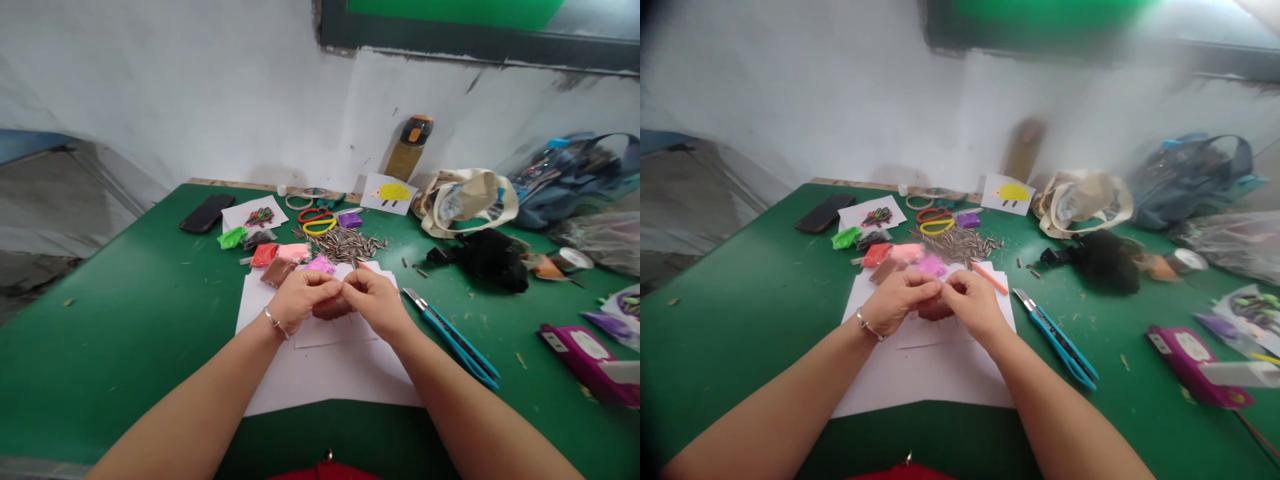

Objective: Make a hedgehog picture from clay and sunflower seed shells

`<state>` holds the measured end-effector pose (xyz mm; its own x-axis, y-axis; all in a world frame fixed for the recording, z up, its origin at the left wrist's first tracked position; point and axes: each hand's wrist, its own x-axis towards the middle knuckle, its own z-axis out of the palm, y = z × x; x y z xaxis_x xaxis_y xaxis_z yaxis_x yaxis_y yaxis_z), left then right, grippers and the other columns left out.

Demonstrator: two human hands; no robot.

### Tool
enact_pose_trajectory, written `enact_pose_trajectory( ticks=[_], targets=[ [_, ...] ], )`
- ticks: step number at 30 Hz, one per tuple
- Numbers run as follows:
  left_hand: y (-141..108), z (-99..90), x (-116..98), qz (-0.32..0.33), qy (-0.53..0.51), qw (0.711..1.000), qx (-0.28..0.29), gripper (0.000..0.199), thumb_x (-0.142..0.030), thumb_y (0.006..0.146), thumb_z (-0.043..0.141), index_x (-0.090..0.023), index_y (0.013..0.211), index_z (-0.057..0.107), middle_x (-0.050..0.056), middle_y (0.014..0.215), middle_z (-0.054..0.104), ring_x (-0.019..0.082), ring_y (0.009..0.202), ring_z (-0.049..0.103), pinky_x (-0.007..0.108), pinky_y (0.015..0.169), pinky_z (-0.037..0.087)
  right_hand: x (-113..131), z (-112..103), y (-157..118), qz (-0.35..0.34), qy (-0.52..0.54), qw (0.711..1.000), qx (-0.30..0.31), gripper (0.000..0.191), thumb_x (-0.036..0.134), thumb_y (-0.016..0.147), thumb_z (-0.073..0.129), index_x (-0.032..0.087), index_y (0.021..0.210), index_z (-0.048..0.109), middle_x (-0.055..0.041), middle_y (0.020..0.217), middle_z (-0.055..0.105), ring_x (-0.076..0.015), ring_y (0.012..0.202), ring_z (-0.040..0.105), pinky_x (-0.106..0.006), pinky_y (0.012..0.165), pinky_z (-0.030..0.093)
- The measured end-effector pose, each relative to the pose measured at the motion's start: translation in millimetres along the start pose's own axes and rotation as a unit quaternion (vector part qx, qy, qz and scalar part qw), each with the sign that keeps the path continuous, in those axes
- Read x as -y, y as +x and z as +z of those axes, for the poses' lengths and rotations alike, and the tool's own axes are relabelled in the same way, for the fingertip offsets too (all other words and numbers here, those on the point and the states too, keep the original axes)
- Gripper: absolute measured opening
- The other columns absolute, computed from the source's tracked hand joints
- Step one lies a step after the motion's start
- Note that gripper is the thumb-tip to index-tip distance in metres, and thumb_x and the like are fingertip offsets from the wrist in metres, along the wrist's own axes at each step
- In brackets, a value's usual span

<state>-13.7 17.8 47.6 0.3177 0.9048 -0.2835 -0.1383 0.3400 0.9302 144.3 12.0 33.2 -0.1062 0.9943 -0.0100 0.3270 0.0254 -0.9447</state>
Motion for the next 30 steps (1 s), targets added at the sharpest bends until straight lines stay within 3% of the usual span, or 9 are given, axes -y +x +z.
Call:
enact_pose_trajectory(
  ticks=[5,11,15,20,25,30],
  targets=[
    [0.9,-4.2,-0.6,-0.009,-0.032,0.999,-0.034,0.024,-0.032,0.063,0.079,-0.011,0.068,0.068,0.002,0.062,0.060,0.010,0.058,0.052,0.023,0.057,0.040,1.2,-2.5,1.3,0.005,0.114,0.993,0.030,0.016,0.033,0.077,0.062,0.019,0.069,0.060,0.0032,0.057,0.053,-0.0113,0.053,0.047,-0.025,0.051,0.038],
    [0.6,-7.5,-2.5,-0.039,-0.085,0.995,-0.042,0.022,-0.030,0.063,0.080,-0.013,0.069,0.067,0.001,0.067,0.061,0.009,0.061,0.055,0.021,0.059,0.042,0.3,-5.2,4.0,0.051,0.219,0.974,0.008,0.020,0.029,0.071,0.069,0.019,0.086,0.062,-0.0002,0.070,0.065,-0.0131,0.060,0.058,-0.025,0.055,0.043],
    [1.6,-7.4,-2.1,-0.048,-0.085,0.995,-0.036,0.023,-0.030,0.063,0.079,-0.013,0.069,0.065,0.000,0.066,0.061,0.007,0.057,0.053,0.020,0.056,0.040,0.0,-4.8,4.2,0.057,0.240,0.969,0.033,0.019,0.036,0.075,0.066,0.017,0.075,0.063,-0.0020,0.066,0.065,-0.0115,0.052,0.055,-0.024,0.048,0.040],
    [2.6,-7.1,-1.5,-0.059,-0.085,0.993,-0.059,0.029,-0.039,0.064,0.078,-0.013,0.068,0.064,0.000,0.063,0.059,0.007,0.053,0.051,0.021,0.052,0.037,0.0,-6.2,5.2,0.061,0.269,0.961,0.030,0.025,0.039,0.077,0.066,0.016,0.067,0.062,0.0031,0.051,0.055,-0.0067,0.041,0.042,-0.022,0.044,0.033],
    [2.7,-7.8,0.0,-0.048,-0.074,0.995,-0.034,0.027,-0.033,0.062,0.081,-0.013,0.070,0.064,0.000,0.065,0.060,0.008,0.057,0.053,0.021,0.053,0.038,-0.9,-7.5,4.0,0.092,0.325,0.940,0.057,0.019,0.029,0.070,0.073,0.018,0.082,0.064,-0.0002,0.070,0.065,-0.0093,0.056,0.055,-0.022,0.051,0.038],
    [3.2,-7.6,0.4,-0.035,-0.082,0.996,-0.021,0.021,-0.026,0.061,0.081,-0.013,0.073,0.068,0.000,0.067,0.061,0.009,0.061,0.054,0.022,0.058,0.041,0.6,-6.8,3.8,0.104,0.318,0.940,0.064,0.022,0.028,0.067,0.075,0.018,0.086,0.068,-0.0030,0.081,0.069,-0.0128,0.068,0.062,-0.026,0.063,0.047]
  ],
)
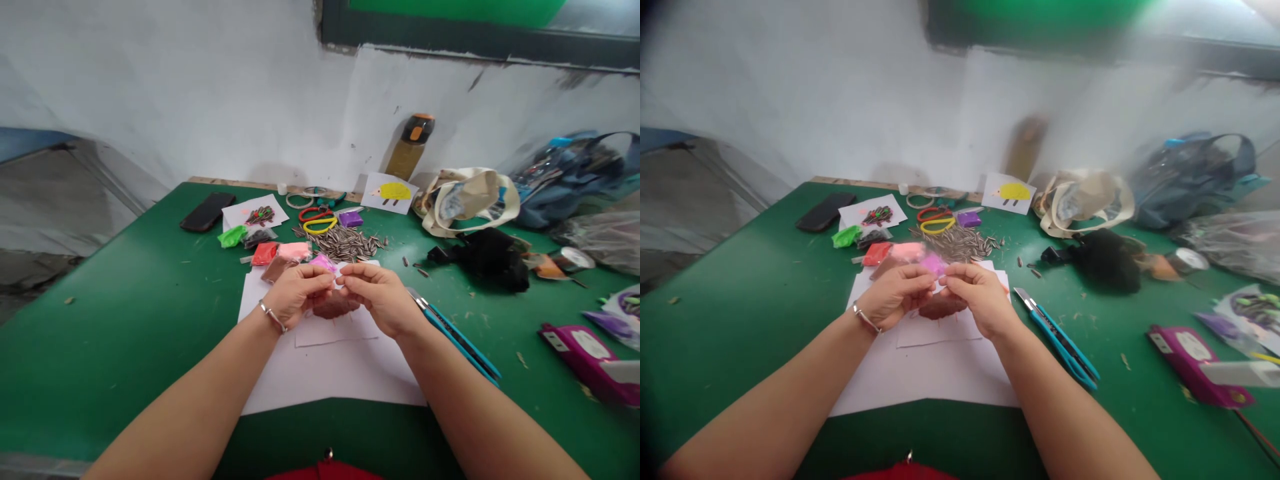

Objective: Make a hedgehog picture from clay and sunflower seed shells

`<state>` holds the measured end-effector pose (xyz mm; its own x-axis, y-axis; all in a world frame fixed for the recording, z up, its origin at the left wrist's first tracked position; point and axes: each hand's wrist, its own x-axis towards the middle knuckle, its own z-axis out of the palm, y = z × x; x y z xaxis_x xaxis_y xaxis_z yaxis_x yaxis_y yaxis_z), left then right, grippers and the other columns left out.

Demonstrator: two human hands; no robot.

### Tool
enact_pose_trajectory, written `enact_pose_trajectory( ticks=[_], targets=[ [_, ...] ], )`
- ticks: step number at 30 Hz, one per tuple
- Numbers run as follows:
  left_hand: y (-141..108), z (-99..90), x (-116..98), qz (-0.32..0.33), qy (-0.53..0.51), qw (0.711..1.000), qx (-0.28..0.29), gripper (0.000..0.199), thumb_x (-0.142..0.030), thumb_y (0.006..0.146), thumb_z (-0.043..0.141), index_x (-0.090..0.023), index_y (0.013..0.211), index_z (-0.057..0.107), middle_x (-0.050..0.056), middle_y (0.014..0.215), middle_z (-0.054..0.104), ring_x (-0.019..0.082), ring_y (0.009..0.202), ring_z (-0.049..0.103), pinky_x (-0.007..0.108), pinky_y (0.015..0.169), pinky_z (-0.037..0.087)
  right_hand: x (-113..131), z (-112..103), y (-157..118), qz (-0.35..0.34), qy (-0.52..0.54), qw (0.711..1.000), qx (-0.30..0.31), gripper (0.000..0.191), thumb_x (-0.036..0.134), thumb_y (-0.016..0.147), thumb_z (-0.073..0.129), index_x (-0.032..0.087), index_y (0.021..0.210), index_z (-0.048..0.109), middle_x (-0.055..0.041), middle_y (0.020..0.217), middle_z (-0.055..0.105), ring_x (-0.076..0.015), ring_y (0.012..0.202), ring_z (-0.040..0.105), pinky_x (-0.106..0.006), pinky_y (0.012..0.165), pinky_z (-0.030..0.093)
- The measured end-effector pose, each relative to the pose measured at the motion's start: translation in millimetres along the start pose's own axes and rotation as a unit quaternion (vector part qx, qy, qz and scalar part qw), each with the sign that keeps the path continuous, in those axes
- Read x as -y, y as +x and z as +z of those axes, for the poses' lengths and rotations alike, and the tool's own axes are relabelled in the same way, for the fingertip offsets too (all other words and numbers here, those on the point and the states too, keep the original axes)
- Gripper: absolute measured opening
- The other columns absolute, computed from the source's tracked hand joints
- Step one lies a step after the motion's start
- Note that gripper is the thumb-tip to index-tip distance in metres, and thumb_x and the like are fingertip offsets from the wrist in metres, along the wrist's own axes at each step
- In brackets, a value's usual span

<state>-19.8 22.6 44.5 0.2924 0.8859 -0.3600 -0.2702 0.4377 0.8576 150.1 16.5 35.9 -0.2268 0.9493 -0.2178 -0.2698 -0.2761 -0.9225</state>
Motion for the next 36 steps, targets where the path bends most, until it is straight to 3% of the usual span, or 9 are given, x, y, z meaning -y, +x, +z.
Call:
enact_pose_trajectory(
  ticks=[5,10,16,23,31,36],
  targets=[
    [1.6,-0.1,0.4,0.008,0.003,1.000,-0.028,0.022,-0.028,0.061,0.081,-0.013,0.071,0.068,0.000,0.065,0.060,0.008,0.058,0.052,0.021,0.056,0.039,-1.3,-0.2,1.8,-0.026,-0.051,0.998,-0.003,0.021,0.038,0.073,0.069,0.016,0.074,0.067,-0.0026,0.068,0.066,-0.0102,0.053,0.055,-0.024,0.049,0.040],
    [2.3,-0.5,0.3,-0.002,0.024,0.999,-0.046,0.030,-0.040,0.063,0.079,-0.013,0.068,0.066,-0.001,0.058,0.056,0.006,0.050,0.048,0.020,0.050,0.035,-2.2,-1.2,2.8,-0.067,-0.075,0.995,-0.020,0.024,0.037,0.077,0.067,0.017,0.065,0.061,0.0022,0.054,0.057,-0.0076,0.043,0.046,-0.023,0.045,0.035],
    [1.0,0.3,-0.5,0.013,0.017,0.999,-0.029,0.025,-0.031,0.061,0.081,-0.012,0.065,0.065,-0.001,0.061,0.058,0.008,0.057,0.051,0.021,0.056,0.039,-2.8,-0.4,3.1,-0.043,-0.060,0.997,-0.021,0.014,0.030,0.072,0.070,0.017,0.075,0.064,0.0004,0.064,0.063,-0.0106,0.054,0.055,-0.024,0.050,0.041],
    [1.4,-1.0,0.8,0.035,0.037,0.999,-0.006,0.022,-0.028,0.063,0.079,-0.011,0.073,0.069,0.002,0.067,0.061,0.010,0.064,0.054,0.024,0.064,0.043,-2.9,-0.2,1.3,-0.027,-0.063,0.998,-0.014,0.018,0.031,0.071,0.070,0.018,0.083,0.068,-0.0032,0.076,0.068,-0.0135,0.064,0.061,-0.024,0.054,0.045],
    [3.4,-0.6,1.7,0.056,0.112,0.991,-0.055,0.036,-0.045,0.069,0.071,-0.011,0.063,0.062,-0.002,0.054,0.053,0.007,0.049,0.046,0.020,0.049,0.034,-2.4,-2.0,2.4,-0.076,-0.104,0.991,-0.029,0.026,0.037,0.078,0.064,0.016,0.065,0.061,0.0023,0.053,0.056,-0.0074,0.044,0.046,-0.022,0.046,0.036],
    [3.9,-1.1,2.7,0.087,0.140,0.986,-0.029,0.026,-0.035,0.068,0.073,-0.011,0.068,0.065,0.000,0.060,0.056,0.009,0.057,0.050,0.022,0.055,0.040,-4.3,-2.5,2.8,-0.066,-0.093,0.993,-0.025,0.015,0.030,0.076,0.067,0.016,0.072,0.063,0.0011,0.060,0.061,-0.0094,0.052,0.053,-0.022,0.050,0.041]
  ],
)
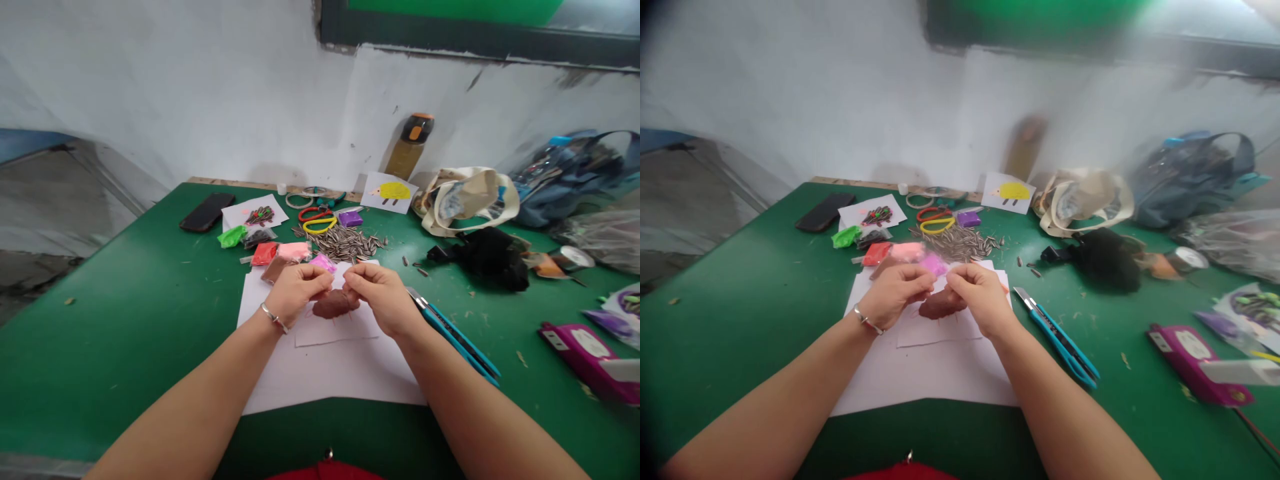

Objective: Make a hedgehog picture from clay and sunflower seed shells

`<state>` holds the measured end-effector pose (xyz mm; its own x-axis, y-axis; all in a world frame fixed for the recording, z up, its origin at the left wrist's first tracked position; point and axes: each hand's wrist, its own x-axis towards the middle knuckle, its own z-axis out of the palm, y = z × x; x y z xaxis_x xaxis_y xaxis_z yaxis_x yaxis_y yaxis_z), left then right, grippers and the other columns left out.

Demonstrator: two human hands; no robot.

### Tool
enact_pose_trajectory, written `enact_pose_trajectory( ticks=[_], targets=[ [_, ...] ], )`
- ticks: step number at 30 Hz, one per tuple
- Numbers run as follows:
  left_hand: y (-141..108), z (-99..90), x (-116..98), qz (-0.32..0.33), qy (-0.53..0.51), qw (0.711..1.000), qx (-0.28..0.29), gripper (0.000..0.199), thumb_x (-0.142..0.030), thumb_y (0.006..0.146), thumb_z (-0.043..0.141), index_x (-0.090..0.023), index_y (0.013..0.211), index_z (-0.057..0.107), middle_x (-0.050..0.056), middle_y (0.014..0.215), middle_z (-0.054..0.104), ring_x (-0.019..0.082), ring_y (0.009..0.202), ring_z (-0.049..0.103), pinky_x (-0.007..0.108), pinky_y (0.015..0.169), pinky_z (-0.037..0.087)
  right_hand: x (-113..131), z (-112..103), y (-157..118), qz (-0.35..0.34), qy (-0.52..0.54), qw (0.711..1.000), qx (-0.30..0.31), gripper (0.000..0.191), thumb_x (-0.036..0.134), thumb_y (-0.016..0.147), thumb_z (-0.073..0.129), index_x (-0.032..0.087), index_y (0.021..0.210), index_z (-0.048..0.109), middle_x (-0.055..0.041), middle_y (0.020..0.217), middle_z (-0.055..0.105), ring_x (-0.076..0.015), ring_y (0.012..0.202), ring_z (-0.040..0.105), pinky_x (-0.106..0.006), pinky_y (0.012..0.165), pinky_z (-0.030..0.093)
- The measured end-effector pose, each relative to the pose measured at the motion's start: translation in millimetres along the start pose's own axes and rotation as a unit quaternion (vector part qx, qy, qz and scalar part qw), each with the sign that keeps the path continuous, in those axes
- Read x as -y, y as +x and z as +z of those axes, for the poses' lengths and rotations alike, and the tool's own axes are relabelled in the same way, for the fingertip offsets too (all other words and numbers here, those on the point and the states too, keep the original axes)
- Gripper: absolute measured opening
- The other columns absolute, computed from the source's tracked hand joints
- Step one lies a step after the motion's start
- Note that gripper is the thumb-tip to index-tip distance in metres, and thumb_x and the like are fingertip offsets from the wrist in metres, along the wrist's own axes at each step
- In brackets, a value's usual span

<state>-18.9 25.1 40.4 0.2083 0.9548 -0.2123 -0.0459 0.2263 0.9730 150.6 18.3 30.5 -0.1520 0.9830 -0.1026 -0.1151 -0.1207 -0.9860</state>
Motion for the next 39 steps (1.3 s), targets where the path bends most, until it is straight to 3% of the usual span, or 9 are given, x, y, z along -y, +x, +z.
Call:
enact_pose_trajectory(
  ticks=[6,15,19,23,27,34,39],
  targets=[
    [-1.6,0.9,-1.6,0.012,0.022,1.000,0.007,0.021,-0.030,0.070,0.071,-0.010,0.071,0.067,0.001,0.063,0.060,0.010,0.059,0.052,0.023,0.058,0.042,1.6,2.8,-1.0,0.034,0.012,0.999,0.000,0.018,0.031,0.073,0.070,0.017,0.083,0.067,-0.0025,0.075,0.067,-0.0128,0.062,0.061,-0.023,0.054,0.045],
    [-1.6,0.7,-0.3,-0.007,0.034,0.999,-0.023,0.035,-0.043,0.074,0.067,-0.011,0.061,0.062,-0.001,0.051,0.053,0.007,0.048,0.046,0.020,0.047,0.036,1.7,1.0,0.3,-0.010,-0.023,1.000,-0.011,0.029,0.039,0.080,0.063,0.014,0.064,0.061,0.0026,0.050,0.055,-0.0057,0.041,0.045,-0.020,0.043,0.034],
    [-2.9,1.1,-1.5,-0.002,0.006,1.000,0.006,0.022,-0.031,0.068,0.073,-0.010,0.073,0.068,0.003,0.066,0.063,0.010,0.060,0.055,0.023,0.059,0.045,1.9,1.5,-0.3,0.035,0.031,0.999,0.010,0.017,0.031,0.073,0.070,0.015,0.077,0.067,-0.0019,0.067,0.067,-0.0106,0.055,0.059,-0.022,0.050,0.044],
    [-2.8,1.1,-3.1,-0.001,-0.002,1.000,0.006,0.019,-0.027,0.068,0.072,-0.010,0.074,0.068,0.003,0.066,0.064,0.011,0.061,0.056,0.023,0.060,0.046,3.2,2.5,-1.5,0.057,0.041,0.998,0.008,0.019,0.027,0.069,0.072,0.017,0.085,0.068,-0.0041,0.080,0.070,-0.0142,0.067,0.065,-0.024,0.059,0.050],
    [-2.0,1.1,-3.2,-0.016,0.023,0.999,-0.025,0.023,-0.033,0.072,0.069,-0.011,0.067,0.066,0.002,0.060,0.062,0.009,0.054,0.054,0.021,0.054,0.044,3.5,2.7,-1.6,0.040,0.002,0.999,0.002,0.020,0.035,0.073,0.069,0.015,0.075,0.067,-0.0032,0.069,0.067,-0.0116,0.054,0.060,-0.023,0.051,0.046],
    [-1.4,0.7,-3.0,-0.007,0.078,0.996,-0.033,0.039,-0.046,0.077,0.062,-0.013,0.056,0.059,-0.002,0.045,0.052,0.006,0.042,0.044,0.019,0.043,0.036,3.3,1.0,-1.0,0.007,-0.046,0.999,-0.020,0.037,0.044,0.081,0.061,0.015,0.058,0.057,0.0041,0.041,0.050,-0.0043,0.036,0.038,-0.018,0.037,0.027],
    [-2.0,0.7,-2.1,-0.008,0.024,0.999,-0.021,0.029,-0.040,0.070,0.070,-0.012,0.065,0.066,0.002,0.061,0.063,0.009,0.055,0.055,0.022,0.055,0.046,3.6,2.3,-1.9,0.025,-0.011,1.000,0.003,0.022,0.036,0.075,0.068,0.015,0.069,0.065,-0.0013,0.061,0.065,-0.0096,0.050,0.057,-0.021,0.048,0.044]
  ],
)
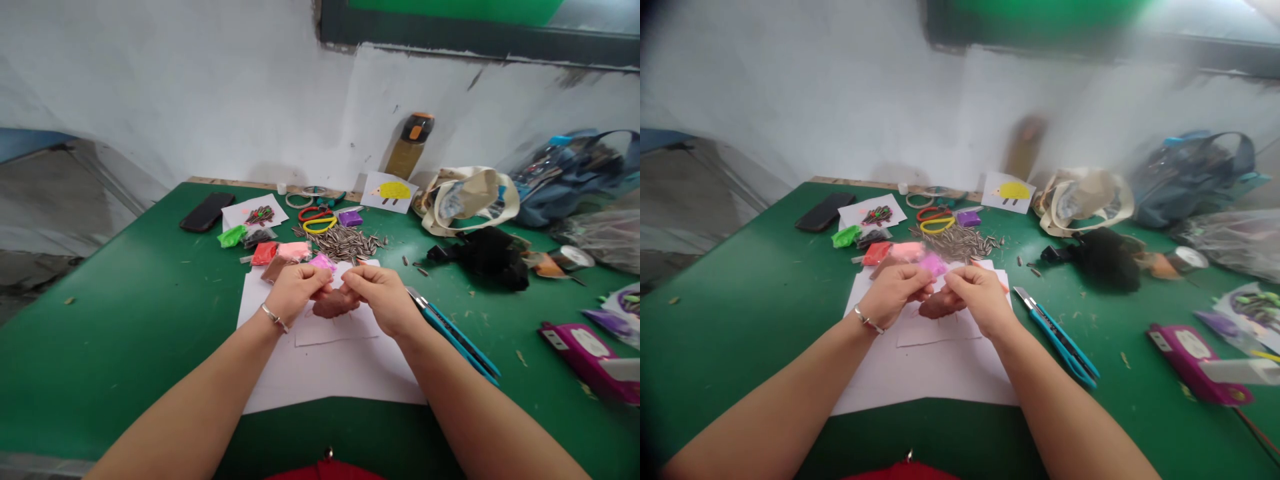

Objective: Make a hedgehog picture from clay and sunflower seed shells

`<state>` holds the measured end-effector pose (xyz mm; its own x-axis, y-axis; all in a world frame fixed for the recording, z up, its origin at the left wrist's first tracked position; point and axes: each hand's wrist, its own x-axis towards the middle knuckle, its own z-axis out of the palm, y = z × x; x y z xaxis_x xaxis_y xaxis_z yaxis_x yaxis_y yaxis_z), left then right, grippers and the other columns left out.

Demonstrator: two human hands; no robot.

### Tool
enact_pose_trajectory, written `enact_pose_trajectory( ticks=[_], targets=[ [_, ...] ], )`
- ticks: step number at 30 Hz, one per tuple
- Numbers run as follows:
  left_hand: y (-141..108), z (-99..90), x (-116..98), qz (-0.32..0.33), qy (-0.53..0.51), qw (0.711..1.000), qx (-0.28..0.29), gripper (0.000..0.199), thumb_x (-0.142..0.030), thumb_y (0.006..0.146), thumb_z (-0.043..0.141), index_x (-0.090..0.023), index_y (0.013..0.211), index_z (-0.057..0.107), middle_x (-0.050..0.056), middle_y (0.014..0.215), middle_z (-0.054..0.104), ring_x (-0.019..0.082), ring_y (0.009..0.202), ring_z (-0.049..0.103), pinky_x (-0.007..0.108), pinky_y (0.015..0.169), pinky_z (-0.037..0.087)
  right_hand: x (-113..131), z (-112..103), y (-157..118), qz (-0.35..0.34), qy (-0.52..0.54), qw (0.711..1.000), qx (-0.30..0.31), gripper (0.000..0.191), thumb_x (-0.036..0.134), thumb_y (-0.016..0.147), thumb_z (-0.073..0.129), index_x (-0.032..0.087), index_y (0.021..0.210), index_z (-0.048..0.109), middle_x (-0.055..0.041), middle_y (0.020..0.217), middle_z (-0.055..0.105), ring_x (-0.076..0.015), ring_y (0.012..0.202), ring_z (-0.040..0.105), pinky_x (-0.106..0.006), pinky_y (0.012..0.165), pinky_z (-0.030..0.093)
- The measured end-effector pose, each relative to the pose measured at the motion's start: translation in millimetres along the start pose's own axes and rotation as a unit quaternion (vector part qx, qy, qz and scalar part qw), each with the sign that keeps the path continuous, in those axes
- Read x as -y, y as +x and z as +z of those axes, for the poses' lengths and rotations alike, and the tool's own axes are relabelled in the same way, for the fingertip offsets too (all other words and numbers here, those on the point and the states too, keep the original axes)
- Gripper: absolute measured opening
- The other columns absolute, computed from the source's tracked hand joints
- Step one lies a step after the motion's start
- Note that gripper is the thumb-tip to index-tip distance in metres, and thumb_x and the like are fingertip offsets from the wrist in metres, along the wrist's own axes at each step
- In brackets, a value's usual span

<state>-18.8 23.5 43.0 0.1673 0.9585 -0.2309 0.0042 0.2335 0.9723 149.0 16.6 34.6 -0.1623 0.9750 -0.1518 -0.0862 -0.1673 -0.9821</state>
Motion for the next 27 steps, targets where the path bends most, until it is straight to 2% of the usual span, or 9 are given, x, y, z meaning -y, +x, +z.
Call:
enact_pose_trajectory(
  ticks=[3,6,9,12,15,18,21,24,27],
  targets=[
    [-0.2,-0.2,0.7,0.003,-0.026,1.000,0.014,0.024,-0.034,0.067,0.074,-0.011,0.072,0.068,0.004,0.070,0.067,0.011,0.063,0.060,0.025,0.065,0.050,1.3,1.5,-0.5,0.022,0.028,0.999,0.005,0.017,0.029,0.071,0.071,0.017,0.083,0.069,-0.0037,0.076,0.070,-0.0144,0.065,0.065,-0.025,0.059,0.051],
    [-0.3,-0.4,0.9,-0.001,-0.029,1.000,0.012,0.023,-0.033,0.069,0.073,-0.011,0.071,0.068,0.004,0.070,0.067,0.012,0.064,0.061,0.026,0.066,0.051,1.8,1.7,-0.2,0.022,0.032,0.999,0.005,0.019,0.029,0.070,0.071,0.017,0.085,0.069,-0.0043,0.079,0.071,-0.0156,0.069,0.066,-0.028,0.064,0.053],
    [-0.1,-0.1,0.5,-0.006,-0.012,1.000,0.001,0.024,-0.035,0.071,0.070,-0.011,0.068,0.066,0.003,0.063,0.065,0.010,0.057,0.058,0.023,0.059,0.049,0.8,0.7,0.3,0.013,0.003,1.000,0.002,0.018,0.034,0.073,0.068,0.016,0.077,0.068,-0.0038,0.071,0.069,-0.0137,0.059,0.063,-0.026,0.056,0.050],
    [0.1,0.2,-0.6,-0.005,0.018,1.000,-0.018,0.029,-0.039,0.075,0.066,-0.012,0.064,0.064,0.001,0.054,0.059,0.009,0.049,0.053,0.019,0.048,0.042,0.3,-0.3,0.0,-0.017,-0.037,0.999,-0.006,0.024,0.036,0.076,0.064,0.015,0.065,0.063,-0.0003,0.059,0.062,-0.0093,0.048,0.053,-0.023,0.048,0.043],
    [-0.2,0.5,-1.7,0.001,0.043,0.999,-0.021,0.035,-0.043,0.076,0.064,-0.012,0.059,0.061,-0.001,0.048,0.055,0.007,0.045,0.048,0.019,0.045,0.038,1.2,-0.9,-0.8,-0.037,-0.059,0.998,-0.009,0.027,0.037,0.079,0.062,0.016,0.062,0.060,0.0029,0.050,0.055,-0.0069,0.042,0.044,-0.021,0.043,0.034],
    [-0.8,0.8,-2.0,0.005,0.053,0.998,-0.017,0.038,-0.045,0.077,0.062,-0.013,0.058,0.060,-0.001,0.047,0.053,0.007,0.043,0.046,0.019,0.044,0.037,2.4,-0.6,-1.1,-0.029,-0.066,0.997,-0.008,0.032,0.042,0.081,0.059,0.016,0.061,0.059,0.0033,0.045,0.052,-0.0070,0.039,0.040,-0.022,0.041,0.030],
    [-1.1,0.8,-1.5,0.001,0.043,0.999,-0.021,0.034,-0.044,0.074,0.065,-0.012,0.060,0.062,0.000,0.051,0.057,0.009,0.047,0.050,0.020,0.047,0.040,3.0,-0.1,-1.0,-0.031,-0.054,0.998,-0.006,0.031,0.041,0.080,0.061,0.016,0.061,0.059,0.0018,0.049,0.055,-0.0081,0.042,0.045,-0.023,0.045,0.035],
    [-1.4,0.7,-1.9,0.029,0.037,0.999,-0.015,0.025,-0.037,0.070,0.070,-0.012,0.064,0.065,0.001,0.059,0.062,0.010,0.055,0.054,0.023,0.055,0.045,2.4,-0.6,-0.9,-0.026,-0.035,0.999,0.013,0.020,0.035,0.076,0.065,0.016,0.069,0.063,0.0000,0.060,0.061,-0.0108,0.052,0.053,-0.025,0.053,0.042],
    [-2.3,0.6,-3.8,0.043,0.048,0.998,-0.006,0.022,-0.033,0.071,0.069,-0.013,0.065,0.066,0.002,0.062,0.064,0.011,0.057,0.055,0.023,0.058,0.046,1.5,-1.4,-0.8,-0.028,-0.045,0.998,0.015,0.017,0.032,0.077,0.063,0.017,0.071,0.062,0.0001,0.062,0.061,-0.0116,0.055,0.054,-0.026,0.055,0.044]
  ],
)
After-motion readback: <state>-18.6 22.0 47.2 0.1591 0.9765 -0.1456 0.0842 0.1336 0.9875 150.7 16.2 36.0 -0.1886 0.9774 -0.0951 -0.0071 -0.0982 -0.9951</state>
